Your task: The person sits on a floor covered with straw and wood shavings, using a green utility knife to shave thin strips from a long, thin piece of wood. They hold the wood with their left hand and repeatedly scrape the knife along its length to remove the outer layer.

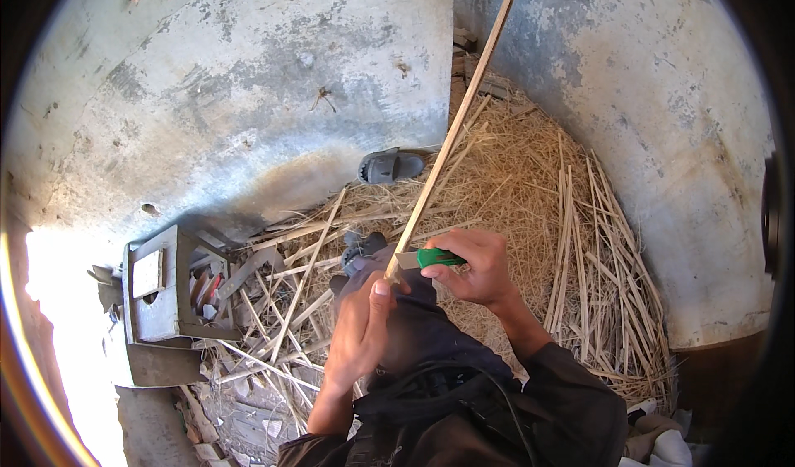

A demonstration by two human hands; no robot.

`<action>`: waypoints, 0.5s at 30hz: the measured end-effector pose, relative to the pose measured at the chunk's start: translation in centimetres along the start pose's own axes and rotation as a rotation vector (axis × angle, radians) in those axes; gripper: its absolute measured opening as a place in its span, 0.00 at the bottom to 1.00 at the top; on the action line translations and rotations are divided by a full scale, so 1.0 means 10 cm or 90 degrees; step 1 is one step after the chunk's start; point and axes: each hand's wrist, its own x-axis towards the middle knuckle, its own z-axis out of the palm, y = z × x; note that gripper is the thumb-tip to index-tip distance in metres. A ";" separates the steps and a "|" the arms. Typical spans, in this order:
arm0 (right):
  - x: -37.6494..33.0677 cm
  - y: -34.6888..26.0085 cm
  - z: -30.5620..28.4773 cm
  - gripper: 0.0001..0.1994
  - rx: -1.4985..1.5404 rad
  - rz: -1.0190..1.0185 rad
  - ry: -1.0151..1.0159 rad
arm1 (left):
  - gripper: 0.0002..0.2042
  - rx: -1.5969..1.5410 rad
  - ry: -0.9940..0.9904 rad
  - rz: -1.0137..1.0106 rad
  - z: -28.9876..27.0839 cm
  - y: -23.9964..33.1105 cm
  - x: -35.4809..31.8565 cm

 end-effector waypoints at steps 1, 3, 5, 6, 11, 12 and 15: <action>0.01 -0.01 -0.01 0.19 0.006 -0.003 -0.014 | 0.28 0.005 0.007 0.001 0.00 0.00 0.00; 0.03 -0.06 -0.04 0.19 0.019 -0.009 -0.041 | 0.25 0.010 0.031 0.033 0.03 -0.01 0.01; 0.04 -0.11 -0.06 0.18 0.009 -0.016 -0.045 | 0.23 0.021 0.046 0.050 0.04 0.00 0.02; 0.04 -0.12 -0.06 0.18 0.004 -0.019 -0.047 | 0.22 0.031 0.050 0.052 0.03 0.03 0.02; 0.03 -0.12 -0.06 0.18 -0.004 -0.025 -0.042 | 0.18 0.080 0.065 0.098 0.03 0.01 0.00; 0.03 -0.13 -0.06 0.18 0.000 -0.029 -0.046 | 0.17 0.098 0.074 0.111 0.05 -0.03 -0.01; 0.00 -0.11 -0.06 0.18 0.028 -0.029 -0.065 | 0.16 0.130 0.093 0.115 0.09 0.02 -0.06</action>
